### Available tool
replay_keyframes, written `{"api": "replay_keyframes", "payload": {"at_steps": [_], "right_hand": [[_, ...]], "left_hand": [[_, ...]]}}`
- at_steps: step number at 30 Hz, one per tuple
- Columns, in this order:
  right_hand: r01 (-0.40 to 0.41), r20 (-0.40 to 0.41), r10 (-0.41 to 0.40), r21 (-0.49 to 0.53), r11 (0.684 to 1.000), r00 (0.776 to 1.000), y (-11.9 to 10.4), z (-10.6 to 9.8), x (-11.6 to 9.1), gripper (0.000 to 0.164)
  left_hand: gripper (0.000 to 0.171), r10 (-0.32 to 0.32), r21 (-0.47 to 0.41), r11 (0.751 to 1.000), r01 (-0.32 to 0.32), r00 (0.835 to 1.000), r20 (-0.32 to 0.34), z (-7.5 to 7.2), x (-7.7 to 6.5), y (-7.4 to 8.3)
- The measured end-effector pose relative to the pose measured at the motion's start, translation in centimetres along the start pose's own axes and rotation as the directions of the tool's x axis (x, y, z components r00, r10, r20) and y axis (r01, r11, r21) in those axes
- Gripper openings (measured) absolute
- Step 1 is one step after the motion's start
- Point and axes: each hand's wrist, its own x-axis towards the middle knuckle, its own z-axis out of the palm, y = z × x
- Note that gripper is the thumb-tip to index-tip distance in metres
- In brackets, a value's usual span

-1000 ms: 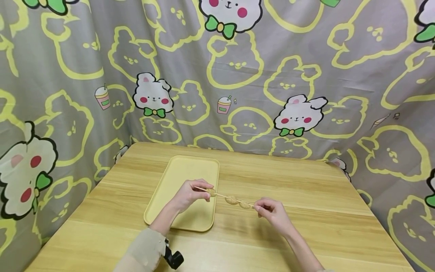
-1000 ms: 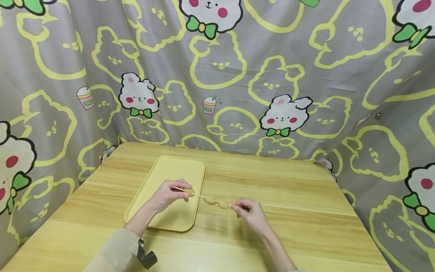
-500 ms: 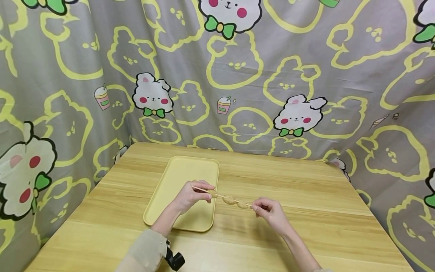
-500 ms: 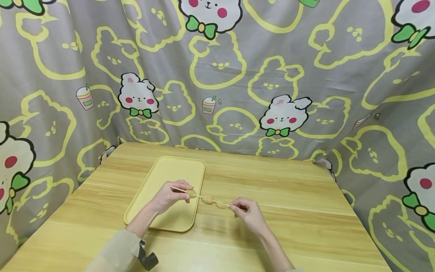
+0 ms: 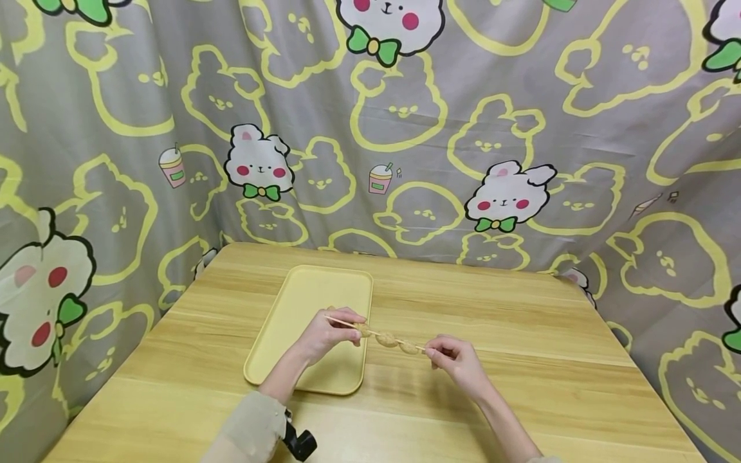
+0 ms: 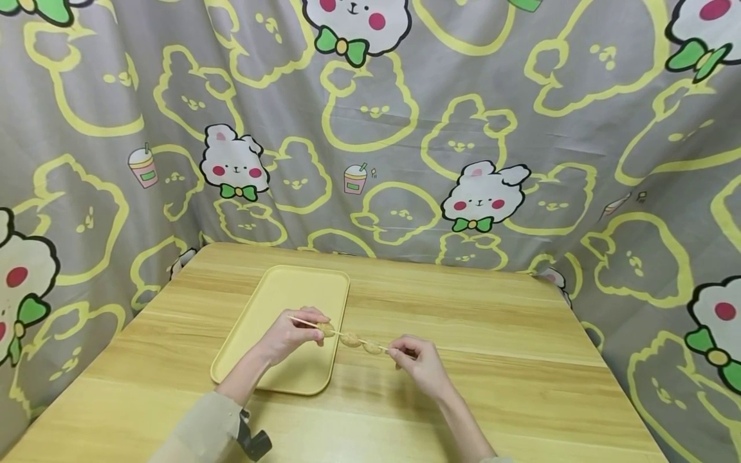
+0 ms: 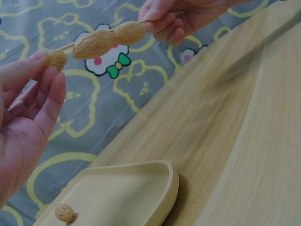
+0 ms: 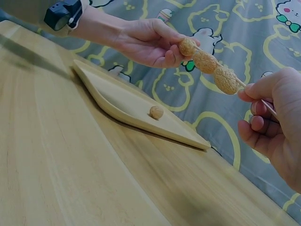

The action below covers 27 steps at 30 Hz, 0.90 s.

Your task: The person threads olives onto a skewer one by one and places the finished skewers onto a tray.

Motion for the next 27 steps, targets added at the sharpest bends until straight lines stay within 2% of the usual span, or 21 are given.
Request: {"api": "replay_keyframes", "payload": {"at_steps": [12,18,27], "right_hand": [[-0.026,0.01,0.026,-0.007,1.0,1.0,0.12,0.44,0.13,0.007],[-0.024,0.038,0.025,-0.027,0.999,0.999,0.52,0.5,-0.13,0.007],[-0.085,0.028,0.086,-0.048,0.995,0.996,0.68,0.42,-0.4,0.012]], "left_hand": [[0.035,-0.003,-0.009,1.0,0.003,1.0,0.023,-0.29,-0.18,-0.45],[0.039,-0.058,-0.016,0.998,0.058,0.998,0.027,-0.32,-0.36,-0.54],[0.041,-0.133,-0.036,0.991,0.132,0.991,-0.015,-0.05,-0.7,-1.0]]}}
